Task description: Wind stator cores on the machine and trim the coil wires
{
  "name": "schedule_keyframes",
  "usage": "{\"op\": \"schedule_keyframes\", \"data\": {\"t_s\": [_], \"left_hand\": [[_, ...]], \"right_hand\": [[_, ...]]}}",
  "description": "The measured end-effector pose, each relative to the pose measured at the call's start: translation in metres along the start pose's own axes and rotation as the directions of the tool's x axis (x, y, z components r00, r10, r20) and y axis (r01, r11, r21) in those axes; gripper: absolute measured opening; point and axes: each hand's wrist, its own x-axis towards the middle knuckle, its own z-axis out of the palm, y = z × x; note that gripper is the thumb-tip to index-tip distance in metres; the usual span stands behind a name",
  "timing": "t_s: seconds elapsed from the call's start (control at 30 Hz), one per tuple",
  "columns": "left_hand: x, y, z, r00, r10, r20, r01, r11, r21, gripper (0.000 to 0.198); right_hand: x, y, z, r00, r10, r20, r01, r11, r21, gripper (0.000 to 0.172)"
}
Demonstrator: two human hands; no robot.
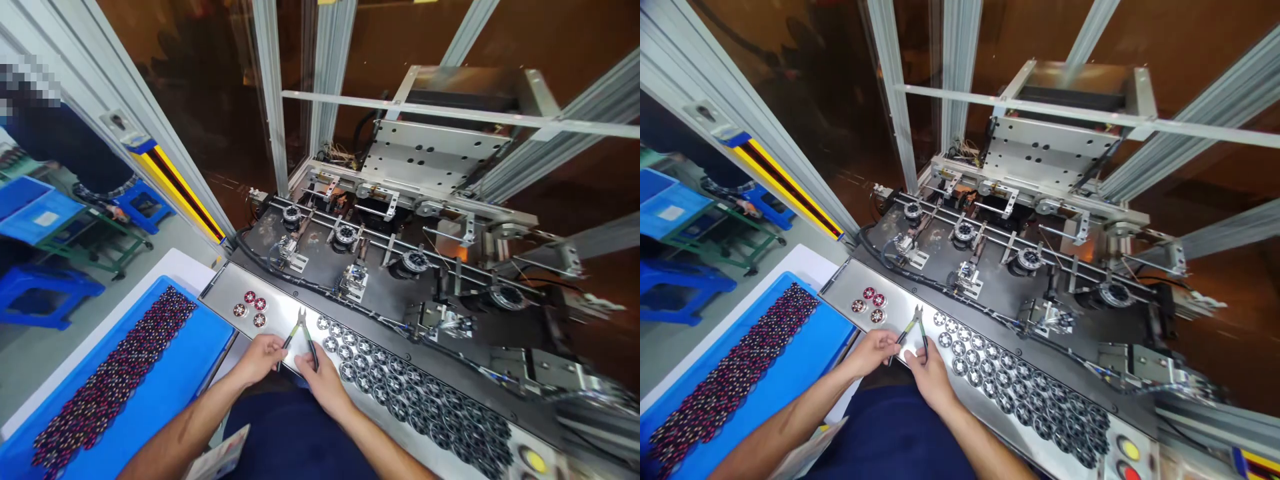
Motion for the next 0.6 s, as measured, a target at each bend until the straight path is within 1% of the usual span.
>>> {"op": "schedule_keyframes", "data": {"t_s": [0.03,0.07,0.17,0.2,0.23,0.33,0.37,0.43,0.47,0.5,0.53,0.57,0.6], "left_hand": [[-0.004,0.002,0.002,1.0,0.001,0.021,0.0,0.997,-0.072,0.029],[-0.009,0.005,0.005,0.999,0.006,0.042,0.0,0.99,-0.138,0.034],[-0.02,0.02,0.015,0.995,0.032,0.099,-0.001,0.953,-0.303,0.042],[-0.022,0.026,0.019,0.992,0.043,0.116,-0.001,0.938,-0.345,0.043],[-0.024,0.034,0.024,0.99,0.056,0.131,-0.002,0.924,-0.383,0.044],[-0.031,0.057,0.04,0.979,0.104,0.172,-0.012,0.884,-0.468,0.04],[-0.034,0.064,0.044,0.975,0.123,0.186,-0.016,0.872,-0.49,0.038],[-0.037,0.072,0.048,0.967,0.146,0.211,-0.02,0.862,-0.507,0.034],[-0.038,0.074,0.048,0.966,0.144,0.213,-0.02,0.867,-0.498,0.034],[-0.039,0.073,0.048,0.97,0.132,0.204,-0.019,0.878,-0.479,0.034],[-0.039,0.069,0.046,0.976,0.112,0.185,-0.017,0.892,-0.452,0.032],[-0.038,0.064,0.045,0.983,0.09,0.157,-0.015,0.905,-0.425,0.03],[-0.038,0.057,0.044,0.99,0.07,0.127,-0.013,0.915,-0.404,0.027]], "right_hand": [[-0.002,-0.004,-0.001,1.0,-0.018,-0.004,0.018,1.0,0.019,0.047],[-0.004,-0.008,-0.004,0.999,-0.039,-0.007,0.039,0.999,0.03,0.055],[-0.014,-0.02,-0.02,0.994,-0.105,0.002,0.105,0.994,0.007,0.094],[-0.019,-0.025,-0.027,0.991,-0.132,0.016,0.133,0.991,-0.02,0.099],[-0.024,-0.03,-0.035,0.986,-0.164,0.03,0.165,0.985,-0.055,0.098],[-0.039,-0.048,-0.07,0.955,-0.281,0.094,0.294,0.938,-0.186,0.079],[-0.043,-0.056,-0.086,0.941,-0.32,0.114,0.338,0.913,-0.227,0.073],[-0.041,-0.074,-0.127,0.908,-0.399,0.123,0.417,0.847,-0.329,0.065],[-0.035,-0.082,-0.15,0.889,-0.45,0.079,0.441,0.801,-0.405,0.062],[-0.025,-0.09,-0.173,0.862,-0.506,0.023,0.445,0.736,-0.51,0.059],[-0.01,-0.097,-0.196,0.828,-0.559,-0.031,0.422,0.659,-0.623,0.058],[0.007,-0.101,-0.216,0.802,-0.593,-0.074,0.362,0.581,-0.729,0.059],[0.027,-0.104,-0.234,0.804,-0.591,-0.069,0.3,0.502,-0.811,0.061]]}}
